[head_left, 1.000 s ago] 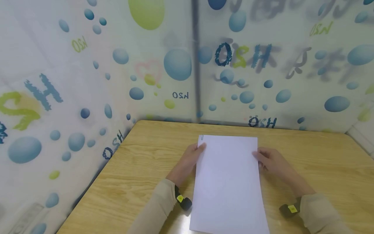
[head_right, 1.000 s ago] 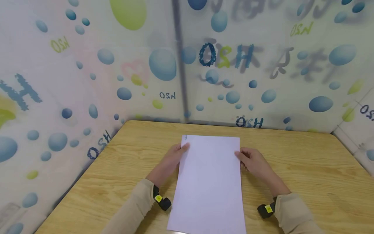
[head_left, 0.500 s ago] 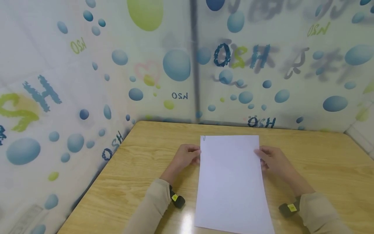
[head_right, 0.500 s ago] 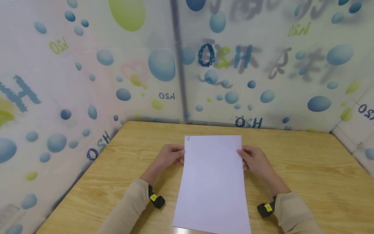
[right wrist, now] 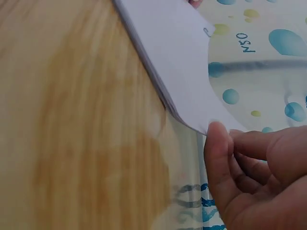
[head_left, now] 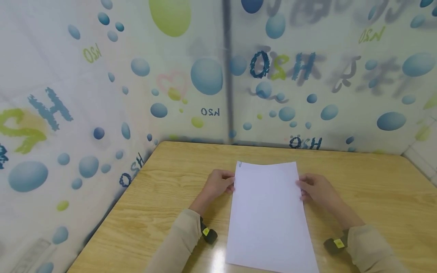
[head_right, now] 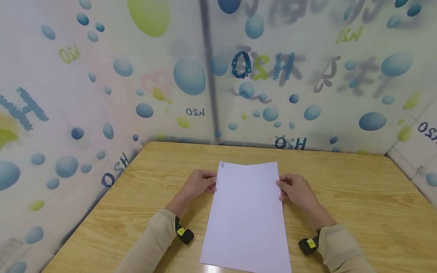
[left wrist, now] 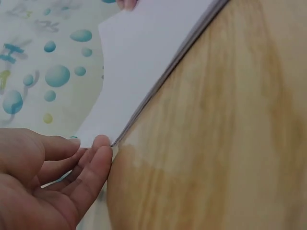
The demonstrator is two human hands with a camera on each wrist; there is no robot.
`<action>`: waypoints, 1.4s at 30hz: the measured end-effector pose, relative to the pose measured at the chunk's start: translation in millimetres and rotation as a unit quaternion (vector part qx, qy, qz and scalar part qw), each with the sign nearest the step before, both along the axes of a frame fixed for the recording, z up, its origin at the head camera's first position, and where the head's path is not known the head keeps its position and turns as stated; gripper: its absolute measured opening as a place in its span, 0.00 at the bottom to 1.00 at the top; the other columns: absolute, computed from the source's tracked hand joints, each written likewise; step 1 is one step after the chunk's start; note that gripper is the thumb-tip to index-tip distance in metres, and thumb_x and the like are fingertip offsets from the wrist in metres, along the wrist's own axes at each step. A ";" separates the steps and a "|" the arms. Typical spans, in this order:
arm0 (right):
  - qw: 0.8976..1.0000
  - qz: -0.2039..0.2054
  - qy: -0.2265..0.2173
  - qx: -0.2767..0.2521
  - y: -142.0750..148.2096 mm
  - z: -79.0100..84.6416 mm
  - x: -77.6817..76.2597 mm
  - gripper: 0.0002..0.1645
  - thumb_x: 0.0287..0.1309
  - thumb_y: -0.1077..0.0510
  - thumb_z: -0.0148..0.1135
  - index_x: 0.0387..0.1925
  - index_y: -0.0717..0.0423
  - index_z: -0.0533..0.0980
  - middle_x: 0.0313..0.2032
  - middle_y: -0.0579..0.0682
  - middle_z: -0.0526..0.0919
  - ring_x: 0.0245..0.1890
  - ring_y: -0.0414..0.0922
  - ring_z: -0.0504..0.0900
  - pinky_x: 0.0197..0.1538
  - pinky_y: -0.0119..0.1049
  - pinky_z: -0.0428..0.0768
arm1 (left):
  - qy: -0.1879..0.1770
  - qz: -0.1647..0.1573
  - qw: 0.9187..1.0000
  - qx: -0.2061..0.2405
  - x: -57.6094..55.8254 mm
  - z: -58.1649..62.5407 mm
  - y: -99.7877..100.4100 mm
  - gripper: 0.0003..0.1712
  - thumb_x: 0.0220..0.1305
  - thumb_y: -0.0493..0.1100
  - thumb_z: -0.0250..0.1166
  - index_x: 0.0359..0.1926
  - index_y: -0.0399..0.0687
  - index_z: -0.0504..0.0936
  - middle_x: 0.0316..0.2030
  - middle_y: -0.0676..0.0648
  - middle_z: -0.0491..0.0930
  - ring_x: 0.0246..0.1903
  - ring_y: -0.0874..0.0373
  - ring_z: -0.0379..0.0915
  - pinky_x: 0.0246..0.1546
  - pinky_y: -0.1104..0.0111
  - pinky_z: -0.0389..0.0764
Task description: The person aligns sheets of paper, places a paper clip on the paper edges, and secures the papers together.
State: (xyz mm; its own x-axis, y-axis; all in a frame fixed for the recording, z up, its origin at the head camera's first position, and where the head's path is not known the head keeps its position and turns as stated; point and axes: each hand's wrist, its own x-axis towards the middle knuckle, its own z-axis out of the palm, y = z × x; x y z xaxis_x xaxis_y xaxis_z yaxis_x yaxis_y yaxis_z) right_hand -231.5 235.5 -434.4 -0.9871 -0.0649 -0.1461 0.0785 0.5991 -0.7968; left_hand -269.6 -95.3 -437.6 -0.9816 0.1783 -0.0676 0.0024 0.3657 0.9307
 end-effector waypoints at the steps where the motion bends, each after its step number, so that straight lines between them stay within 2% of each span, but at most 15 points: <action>1: 1.000 -0.002 0.002 0.004 0.3 -0.9 -0.7 0.24 0.70 0.54 0.55 0.60 0.65 0.68 0.43 0.58 0.79 0.35 0.47 0.80 0.40 0.36 0.81 | -0.001 0.001 1.000 -0.002 0.3 0.6 0.6 0.11 0.69 0.34 0.59 0.49 0.33 0.82 0.29 0.42 0.81 0.25 0.54 0.80 0.30 0.66 0.82; 5: 1.000 0.005 0.012 0.024 1.2 -3.3 -3.0 0.23 0.70 0.57 0.56 0.60 0.66 0.70 0.47 0.61 0.78 0.37 0.47 0.80 0.42 0.37 0.81 | -0.007 0.007 1.000 -0.012 1.2 1.8 1.7 0.14 0.70 0.36 0.58 0.52 0.33 0.80 0.29 0.42 0.81 0.27 0.54 0.81 0.31 0.66 0.83; 10: 0.999 0.014 0.006 0.037 0.1 -3.8 -5.3 0.25 0.70 0.56 0.56 0.61 0.68 0.69 0.49 0.63 0.78 0.38 0.46 0.80 0.43 0.39 0.81 | -0.009 0.014 1.000 -0.019 2.3 1.9 1.8 0.16 0.71 0.39 0.58 0.53 0.33 0.80 0.29 0.43 0.81 0.27 0.54 0.81 0.32 0.66 0.83; 14: 0.998 0.024 0.003 0.056 -0.6 -4.1 -7.1 0.28 0.70 0.53 0.55 0.63 0.68 0.68 0.52 0.64 0.78 0.44 0.52 0.79 0.47 0.45 0.80 | -0.010 0.016 1.000 -0.023 3.2 2.4 1.5 0.17 0.72 0.40 0.57 0.54 0.32 0.79 0.29 0.42 0.81 0.27 0.54 0.81 0.32 0.65 0.83; 16: 0.997 0.034 0.005 0.073 -0.5 -5.3 -7.8 0.30 0.71 0.50 0.54 0.64 0.67 0.67 0.56 0.66 0.75 0.52 0.59 0.76 0.53 0.52 0.76 | -0.010 0.015 1.000 -0.024 3.9 2.9 1.2 0.18 0.72 0.40 0.57 0.55 0.31 0.78 0.29 0.42 0.81 0.27 0.53 0.81 0.31 0.65 0.82; 19: 0.994 0.050 0.007 0.095 0.3 -7.7 -8.9 0.33 0.71 0.45 0.53 0.64 0.67 0.67 0.62 0.69 0.68 0.63 0.66 0.64 0.59 0.61 0.66 | -0.012 0.017 0.999 -0.026 5.2 3.6 0.5 0.18 0.72 0.40 0.56 0.56 0.31 0.77 0.30 0.41 0.81 0.27 0.53 0.81 0.32 0.65 0.82; 22: 0.993 0.062 0.005 0.104 -1.0 -7.9 -9.4 0.35 0.70 0.43 0.52 0.65 0.66 0.67 0.64 0.70 0.65 0.66 0.69 0.57 0.62 0.63 0.60 | -0.013 0.018 0.999 -0.030 6.2 4.7 -0.6 0.19 0.72 0.40 0.56 0.56 0.32 0.77 0.32 0.41 0.81 0.28 0.52 0.81 0.32 0.66 0.82; 24: 0.992 0.069 0.003 0.107 -1.6 -6.3 -9.3 0.36 0.70 0.42 0.51 0.65 0.67 0.66 0.65 0.70 0.64 0.66 0.70 0.56 0.62 0.64 0.59 | -0.016 0.019 0.999 -0.033 5.9 5.1 -0.3 0.19 0.72 0.41 0.57 0.57 0.33 0.77 0.33 0.41 0.81 0.29 0.52 0.81 0.33 0.65 0.82; 28: 0.990 0.080 -0.002 0.117 -0.5 -3.5 -7.9 0.39 0.70 0.41 0.51 0.66 0.68 0.63 0.65 0.71 0.62 0.66 0.70 0.55 0.62 0.64 0.57 | -0.014 0.011 0.999 -0.051 3.9 5.3 2.7 0.19 0.72 0.43 0.57 0.57 0.35 0.77 0.33 0.42 0.80 0.28 0.53 0.80 0.33 0.65 0.81; 32: 0.988 0.088 -0.007 0.125 5.0 -3.2 -3.5 0.41 0.70 0.38 0.49 0.67 0.68 0.62 0.66 0.71 0.61 0.66 0.70 0.55 0.62 0.64 0.58 | 0.011 -0.025 0.997 -0.077 1.8 5.6 6.3 0.19 0.72 0.44 0.57 0.56 0.35 0.75 0.32 0.43 0.79 0.26 0.53 0.79 0.30 0.64 0.81; 36: 0.988 0.096 -0.003 0.120 10.6 -2.0 1.6 0.41 0.71 0.39 0.47 0.66 0.71 0.62 0.61 0.71 0.68 0.60 0.67 0.66 0.59 0.63 0.66 | 0.051 -0.059 0.989 -0.124 2.1 9.9 6.0 0.19 0.72 0.45 0.57 0.57 0.37 0.74 0.38 0.44 0.78 0.30 0.54 0.76 0.31 0.63 0.79; 38: 0.988 0.100 0.018 0.118 11.9 -0.4 2.4 0.41 0.71 0.40 0.47 0.66 0.72 0.61 0.58 0.71 0.71 0.55 0.64 0.72 0.54 0.59 0.72 | 0.072 -0.067 0.982 -0.160 1.8 12.3 3.2 0.19 0.72 0.46 0.56 0.57 0.40 0.75 0.41 0.45 0.77 0.34 0.54 0.74 0.33 0.63 0.77; 39: 0.987 0.101 0.037 0.122 12.3 0.6 2.0 0.41 0.72 0.40 0.47 0.67 0.72 0.60 0.57 0.71 0.72 0.53 0.63 0.74 0.52 0.58 0.75 | 0.085 -0.069 0.977 -0.182 1.7 14.2 1.5 0.19 0.72 0.47 0.56 0.57 0.41 0.75 0.43 0.46 0.77 0.36 0.54 0.74 0.35 0.63 0.77; 41: 0.981 0.099 0.082 0.145 12.5 4.3 1.5 0.41 0.72 0.40 0.46 0.69 0.69 0.58 0.59 0.71 0.69 0.55 0.65 0.72 0.53 0.59 0.73 | 0.115 -0.076 0.964 -0.230 0.9 17.8 -1.9 0.20 0.72 0.49 0.56 0.58 0.45 0.75 0.48 0.47 0.77 0.42 0.54 0.74 0.40 0.62 0.77; 42: 0.976 0.098 0.112 0.162 12.7 5.9 0.6 0.40 0.72 0.40 0.46 0.69 0.68 0.58 0.61 0.71 0.67 0.58 0.66 0.69 0.55 0.60 0.70 | 0.138 -0.081 0.953 -0.257 0.1 19.6 -3.5 0.21 0.72 0.51 0.55 0.59 0.46 0.75 0.51 0.47 0.77 0.46 0.52 0.74 0.44 0.60 0.77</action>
